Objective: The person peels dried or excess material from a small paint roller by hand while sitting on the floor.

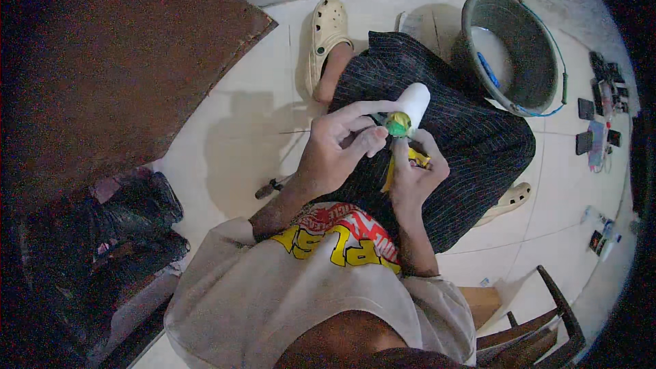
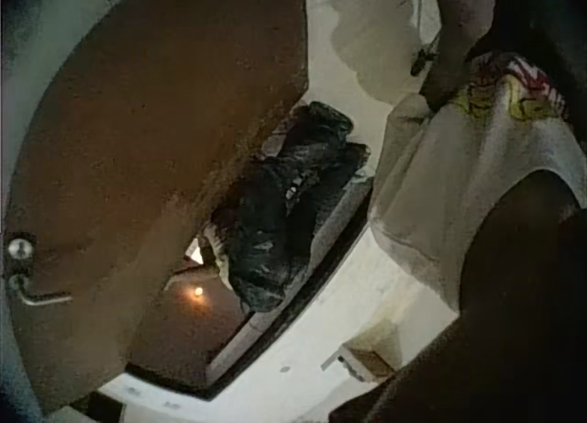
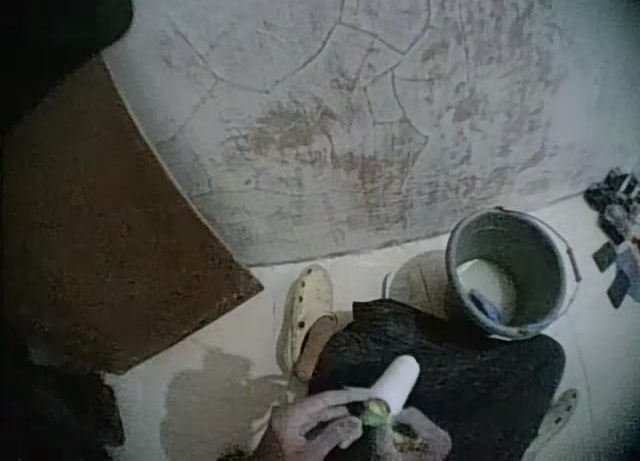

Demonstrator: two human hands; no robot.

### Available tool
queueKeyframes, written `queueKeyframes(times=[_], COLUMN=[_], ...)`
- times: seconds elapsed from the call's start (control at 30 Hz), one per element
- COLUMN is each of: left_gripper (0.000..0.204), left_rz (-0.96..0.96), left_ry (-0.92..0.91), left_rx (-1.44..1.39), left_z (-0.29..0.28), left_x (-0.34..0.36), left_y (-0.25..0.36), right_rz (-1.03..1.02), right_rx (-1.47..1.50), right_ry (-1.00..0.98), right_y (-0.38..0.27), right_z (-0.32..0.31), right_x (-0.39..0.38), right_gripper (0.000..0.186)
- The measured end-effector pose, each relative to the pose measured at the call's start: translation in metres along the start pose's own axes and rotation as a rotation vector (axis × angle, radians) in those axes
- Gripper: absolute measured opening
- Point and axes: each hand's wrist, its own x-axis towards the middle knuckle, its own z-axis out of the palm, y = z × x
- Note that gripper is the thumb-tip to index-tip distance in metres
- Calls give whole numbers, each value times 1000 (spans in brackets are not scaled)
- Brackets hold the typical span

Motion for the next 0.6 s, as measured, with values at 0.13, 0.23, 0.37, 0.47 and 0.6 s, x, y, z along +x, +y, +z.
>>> queueKeyframes(times=[0.13, 0.23, 0.37, 0.47, 0.6], left_gripper=[33, 27, 21, 23, 21], left_rz=[54, 87, 126, 289, 362], left_ry=[95, 134, 188, 177, 194], left_rx=[101, 104, 200, 394, 479], left_z=[6, 10, 11, 12, 16], left_x=[0, 0, -1, -1, -5], left_y=[3, -2, -13, -14, -25], right_rz=[-43, -140, -336, -257, -250], right_rx=[-7, -33, -66, -88, -193], right_ry=[1, 38, 44, 29, -214], right_y=[0, -6, -13, -28, -43], right_z=[0, -1, -8, -12, -28], right_x=[0, 0, 3, 9, 29], right_gripper=[12, 18, 25, 25, 14])
